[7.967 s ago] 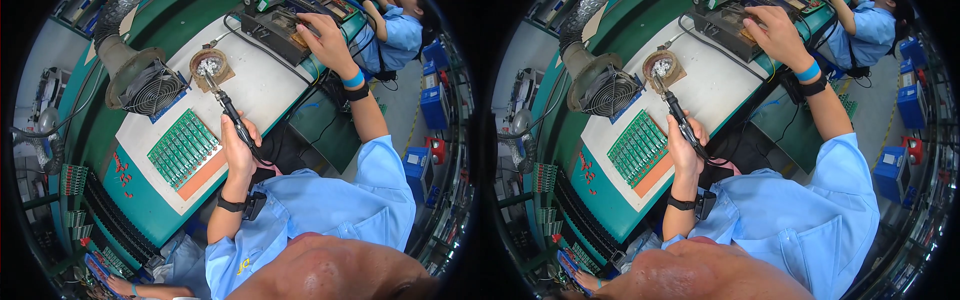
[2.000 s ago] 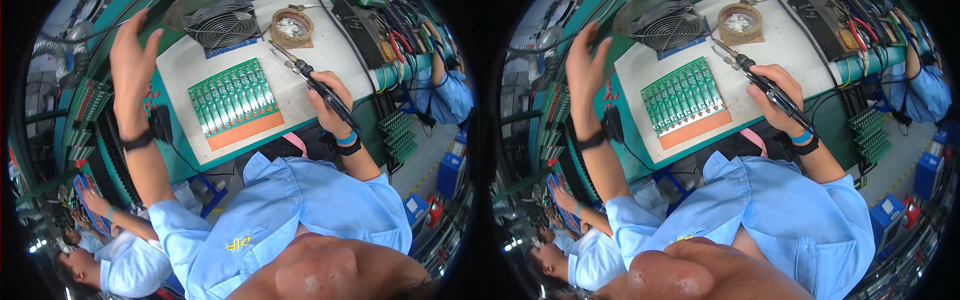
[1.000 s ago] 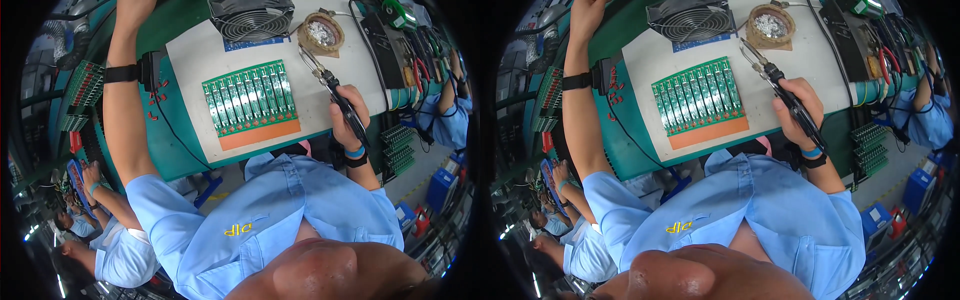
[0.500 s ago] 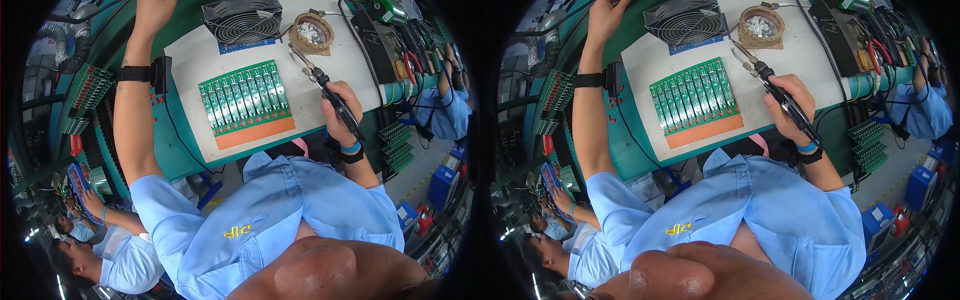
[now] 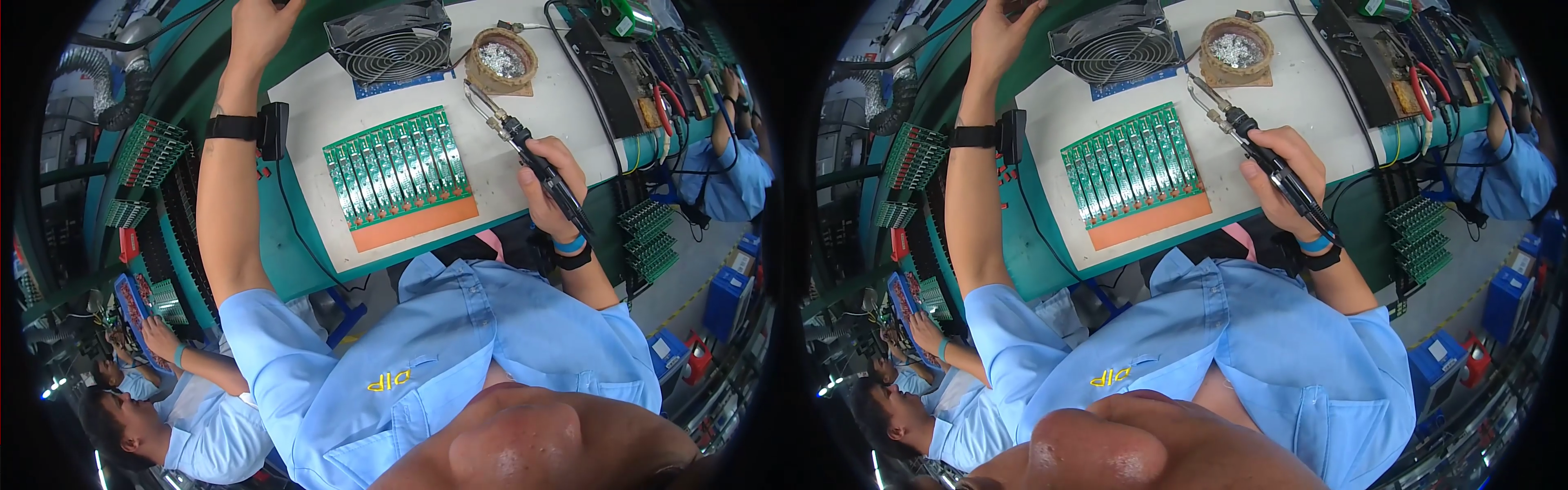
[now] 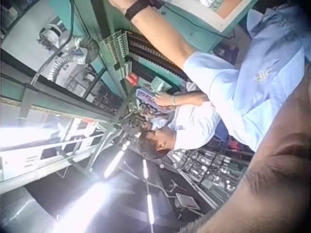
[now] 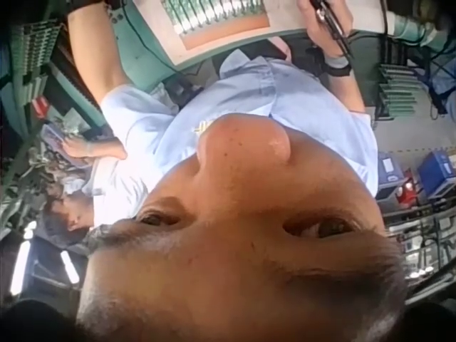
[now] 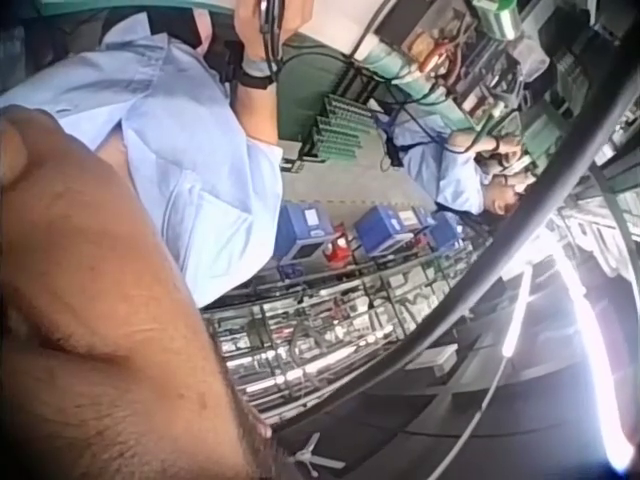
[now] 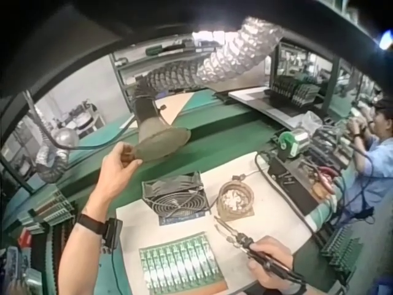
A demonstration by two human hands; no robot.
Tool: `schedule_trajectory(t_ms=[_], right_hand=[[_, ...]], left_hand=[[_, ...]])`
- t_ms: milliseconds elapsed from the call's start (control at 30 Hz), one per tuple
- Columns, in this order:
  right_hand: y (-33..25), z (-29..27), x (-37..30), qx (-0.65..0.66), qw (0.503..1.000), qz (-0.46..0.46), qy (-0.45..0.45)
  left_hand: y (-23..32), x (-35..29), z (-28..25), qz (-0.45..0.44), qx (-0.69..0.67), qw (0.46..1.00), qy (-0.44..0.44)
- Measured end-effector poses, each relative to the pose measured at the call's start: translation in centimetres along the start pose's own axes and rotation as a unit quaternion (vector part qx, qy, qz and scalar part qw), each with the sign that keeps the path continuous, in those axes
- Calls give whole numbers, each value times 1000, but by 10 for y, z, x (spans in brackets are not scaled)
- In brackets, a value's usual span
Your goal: Soldering electronic components onto a printed circuit board at a factory assembly station.
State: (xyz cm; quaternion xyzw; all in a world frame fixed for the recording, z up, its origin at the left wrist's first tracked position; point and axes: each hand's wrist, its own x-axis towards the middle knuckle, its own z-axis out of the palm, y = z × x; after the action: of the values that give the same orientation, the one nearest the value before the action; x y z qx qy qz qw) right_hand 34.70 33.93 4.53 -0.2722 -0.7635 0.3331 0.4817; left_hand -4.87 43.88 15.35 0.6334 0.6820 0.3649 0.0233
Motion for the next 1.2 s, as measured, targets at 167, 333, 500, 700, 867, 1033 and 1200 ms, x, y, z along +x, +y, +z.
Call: schedule_trajectory(t_ms=[167,333,500,700,867,1033,1200], right_hand=[[-4,-2,1,8,1000,-11,-3],[-9,-6,-1,0,1000,-14,2],[-11,-8,-4,-2,1000,-15,7],[-12,-11,-5,1,1000,-12,8],[-11,-14,-3,-2,1000,-20,6],[-9,-12,-4,-3,1000,-24,7],[-10,-11,-3,-4,1000,-17,3]], left_hand=[[-4,-9,-10,-14,-96,995,13],[2,-14,-13,-13,-71,997,21],[1,-13,-15,-19,2,1000,7],[-27,-26,-11,31,50,998,-11],[-26,-37,-3,46,27,998,26],[-30,-35,2,25,16,999,19],[-33,-34,4,21,25,999,10]])
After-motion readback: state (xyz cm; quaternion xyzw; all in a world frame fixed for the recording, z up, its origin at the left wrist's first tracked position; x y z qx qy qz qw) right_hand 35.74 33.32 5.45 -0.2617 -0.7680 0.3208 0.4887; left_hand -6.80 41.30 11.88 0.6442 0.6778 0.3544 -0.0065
